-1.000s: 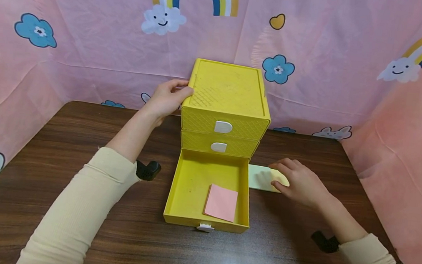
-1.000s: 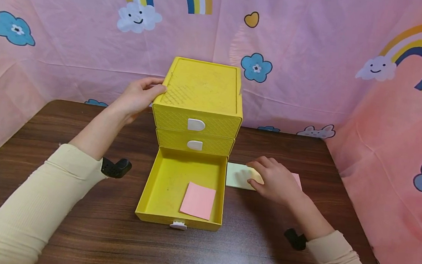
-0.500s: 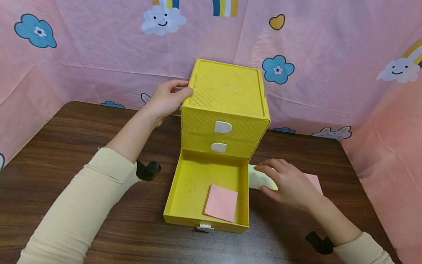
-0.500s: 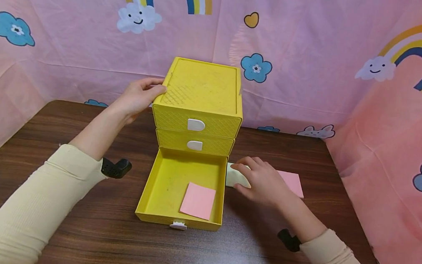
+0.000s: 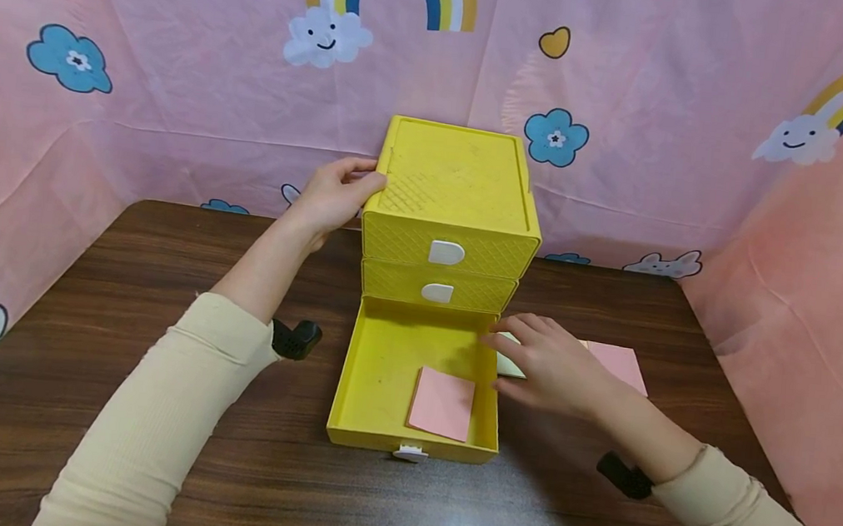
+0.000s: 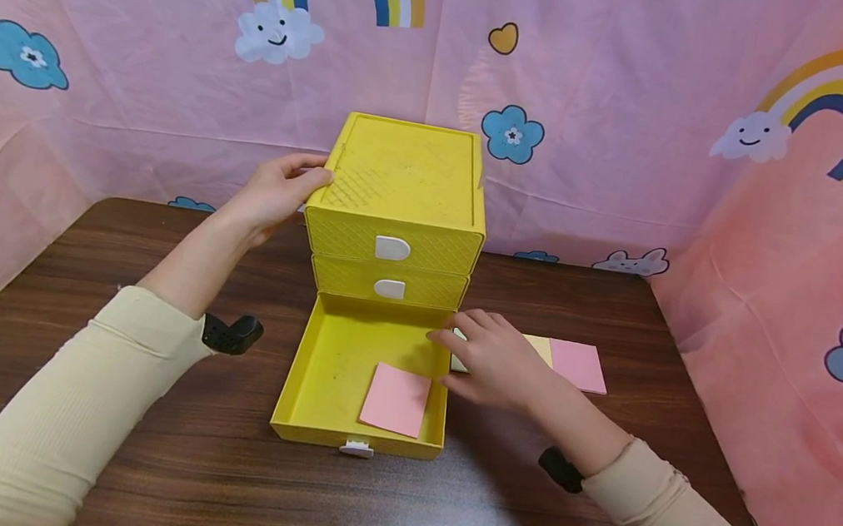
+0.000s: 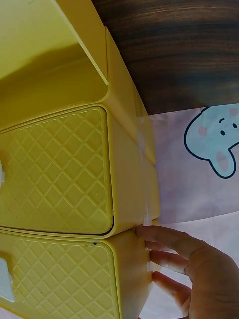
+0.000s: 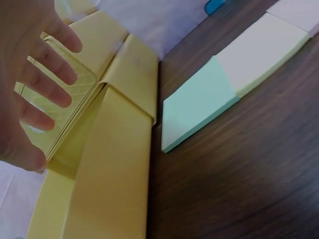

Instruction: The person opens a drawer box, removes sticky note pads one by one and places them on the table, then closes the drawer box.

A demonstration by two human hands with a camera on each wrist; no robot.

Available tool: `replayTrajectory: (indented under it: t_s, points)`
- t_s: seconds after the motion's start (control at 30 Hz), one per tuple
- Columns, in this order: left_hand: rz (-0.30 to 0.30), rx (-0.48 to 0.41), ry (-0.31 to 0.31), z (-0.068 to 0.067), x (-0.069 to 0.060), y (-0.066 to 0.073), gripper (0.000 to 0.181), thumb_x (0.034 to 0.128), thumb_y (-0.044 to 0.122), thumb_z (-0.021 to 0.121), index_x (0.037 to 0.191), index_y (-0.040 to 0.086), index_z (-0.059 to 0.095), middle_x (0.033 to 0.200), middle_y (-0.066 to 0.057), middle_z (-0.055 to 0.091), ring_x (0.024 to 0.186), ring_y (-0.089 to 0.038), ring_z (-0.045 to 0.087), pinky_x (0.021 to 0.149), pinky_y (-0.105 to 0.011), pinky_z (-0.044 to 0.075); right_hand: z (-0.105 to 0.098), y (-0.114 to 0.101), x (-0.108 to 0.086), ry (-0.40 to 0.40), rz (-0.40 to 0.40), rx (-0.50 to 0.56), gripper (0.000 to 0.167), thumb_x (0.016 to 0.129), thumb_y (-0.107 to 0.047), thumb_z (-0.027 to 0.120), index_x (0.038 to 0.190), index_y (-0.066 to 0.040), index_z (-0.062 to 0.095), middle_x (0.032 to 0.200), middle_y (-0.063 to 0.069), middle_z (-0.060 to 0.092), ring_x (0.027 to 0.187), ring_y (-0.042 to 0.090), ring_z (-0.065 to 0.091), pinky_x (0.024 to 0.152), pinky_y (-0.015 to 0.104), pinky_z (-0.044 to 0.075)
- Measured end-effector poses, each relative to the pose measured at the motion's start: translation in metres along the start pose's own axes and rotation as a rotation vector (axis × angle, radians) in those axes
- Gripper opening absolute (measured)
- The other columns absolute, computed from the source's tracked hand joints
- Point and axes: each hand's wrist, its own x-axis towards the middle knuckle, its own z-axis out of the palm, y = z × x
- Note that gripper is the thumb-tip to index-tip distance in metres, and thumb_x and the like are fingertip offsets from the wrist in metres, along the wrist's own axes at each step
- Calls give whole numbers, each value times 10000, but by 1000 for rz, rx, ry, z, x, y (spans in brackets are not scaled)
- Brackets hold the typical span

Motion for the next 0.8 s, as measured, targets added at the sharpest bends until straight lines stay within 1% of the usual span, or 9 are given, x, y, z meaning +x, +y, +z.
replayTrajectory:
  t_s: [0.2,0.4,0.53,0.7,0.8]
  points:
    - [-3,13,6,0,0,1,489,913,333,526,1373,196,435,1284,-59,483,944,-152,566,754,-241,534,-5,-6,11,-49,-31,-5,523,777,-389,693,1226,-153,565,1162,71,573,1075,258,520,917,417,463]
    - [-1,8,14,1,-1,2,482,912,321,523,1368,184,445,1266,-66,490,919,-143,569,732,-229,539,-6,-16,22,-130,-41,-7,556,764,-388,703,1243,-149,549,1163,84,555,1046,268,527,871,408,490]
    - [-4,11,10,0,-1,2,482,913,324,522,1369,186,444,1259,-64,491,913,-141,571,740,-238,541,-8,-23,28,-190,-46,-3,566,767,-387,700,1255,-154,533,1162,88,540,1021,270,534,839,396,504]
    - [-9,37,6,0,-1,3,489,917,334,515,1378,195,431,1262,-63,485,934,-152,564,764,-256,541,-8,-31,35,-225,-78,-5,582,760,-406,700,1244,-134,525,1133,87,534,949,264,552,785,371,514]
    - [-12,43,4,0,-1,4,491,918,331,511,1382,196,425,1265,-64,482,935,-152,563,772,-264,541,-8,-35,39,-258,-81,-3,591,760,-418,697,1247,-133,522,1151,85,535,957,261,554,791,368,511]
